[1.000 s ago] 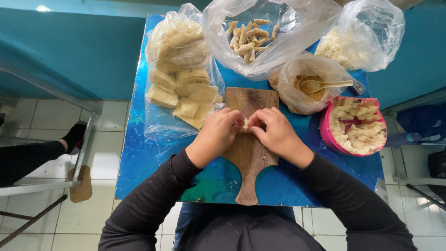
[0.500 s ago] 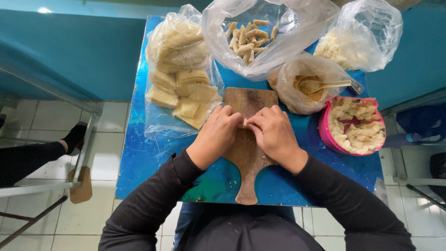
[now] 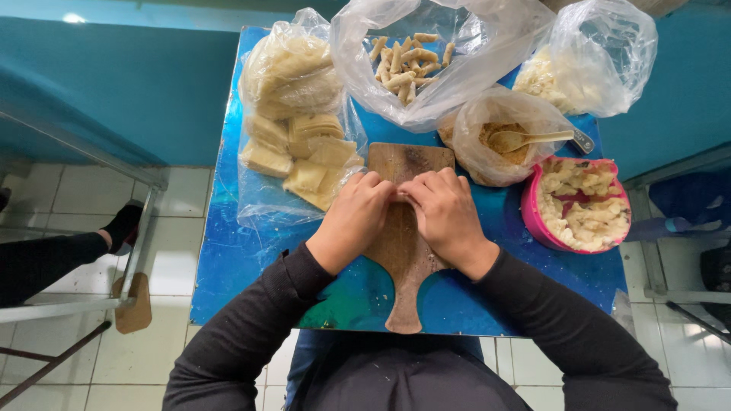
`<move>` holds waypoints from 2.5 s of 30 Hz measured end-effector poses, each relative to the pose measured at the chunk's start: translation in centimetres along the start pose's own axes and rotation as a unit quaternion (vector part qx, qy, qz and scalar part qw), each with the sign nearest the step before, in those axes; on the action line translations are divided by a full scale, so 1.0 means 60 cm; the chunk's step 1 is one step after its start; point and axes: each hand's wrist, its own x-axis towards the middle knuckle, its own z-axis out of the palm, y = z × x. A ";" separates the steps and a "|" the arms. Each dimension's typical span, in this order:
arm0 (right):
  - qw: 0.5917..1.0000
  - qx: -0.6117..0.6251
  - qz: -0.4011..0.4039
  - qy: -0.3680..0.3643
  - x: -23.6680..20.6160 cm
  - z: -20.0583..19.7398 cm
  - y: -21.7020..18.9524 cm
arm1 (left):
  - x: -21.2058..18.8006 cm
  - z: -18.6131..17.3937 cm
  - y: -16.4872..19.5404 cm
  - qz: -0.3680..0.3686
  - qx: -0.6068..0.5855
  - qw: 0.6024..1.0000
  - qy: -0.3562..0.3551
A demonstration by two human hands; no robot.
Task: The person sits at a blue table and wraps thin pastry sheets around a white filling. They place filling on a sheet on a wooden board, use a spoon to scoop brown powder from a plastic bag, fold and roll the sheet closed, and set the finished roll aside with other completed rolls.
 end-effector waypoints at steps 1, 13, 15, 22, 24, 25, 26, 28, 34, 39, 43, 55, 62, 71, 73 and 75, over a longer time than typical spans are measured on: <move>1.000 0.000 -0.013 0.010 0.000 0.000 -0.001 | 0.000 -0.003 0.003 0.000 0.011 1.000 0.000; 0.999 0.027 0.046 0.003 0.007 0.019 0.021 | -0.083 -0.083 0.015 -0.158 0.238 0.950 -0.123; 0.997 0.047 0.053 -0.003 0.009 0.018 0.022 | -0.086 -0.094 0.021 -0.120 0.202 0.971 -0.050; 0.981 0.091 0.087 -0.147 0.045 -0.027 0.031 | -0.063 -0.115 0.012 -0.075 0.179 0.981 0.005; 0.966 0.133 0.136 -0.174 0.064 -0.045 0.041 | -0.051 -0.119 -0.002 -0.088 0.144 0.986 0.002; 0.957 0.153 0.159 -0.187 0.077 -0.051 0.048 | -0.044 -0.122 -0.011 -0.094 0.127 0.987 0.002; 0.958 0.184 0.177 -0.134 0.093 -0.058 0.057 | -0.037 -0.125 -0.020 -0.065 0.156 0.986 -0.004; 0.952 0.233 0.198 -0.029 0.123 -0.071 0.074 | -0.028 -0.132 -0.036 -0.007 0.211 0.977 -0.018; 0.956 0.263 0.127 0.038 0.136 -0.086 0.083 | -0.037 -0.125 -0.044 -0.019 0.238 0.969 -0.064; 0.959 0.209 0.192 -0.015 0.096 -0.079 0.056 | -0.042 -0.130 -0.064 -0.035 0.274 0.960 -0.034; 0.951 0.229 0.206 -0.025 0.078 -0.083 0.045 | -0.041 -0.135 -0.076 -0.013 0.348 0.937 -0.013; 0.973 0.208 0.098 -0.016 0.044 -0.094 0.029 | -0.039 -0.142 -0.090 -0.060 0.238 0.969 -0.028; 0.973 0.208 0.097 -0.020 0.035 -0.093 0.026 | -0.047 -0.151 -0.068 0.007 0.233 0.970 -0.075; 0.972 0.213 0.093 -0.030 0.029 -0.089 0.026 | -0.047 -0.151 -0.074 0.025 0.228 0.973 -0.042; 0.971 0.218 0.091 -0.034 0.029 -0.087 0.026 | -0.046 -0.148 -0.078 0.031 0.219 0.975 -0.036; 0.971 0.215 0.094 -0.037 0.028 -0.086 0.025 | -0.051 -0.144 -0.081 0.000 0.192 0.981 -0.031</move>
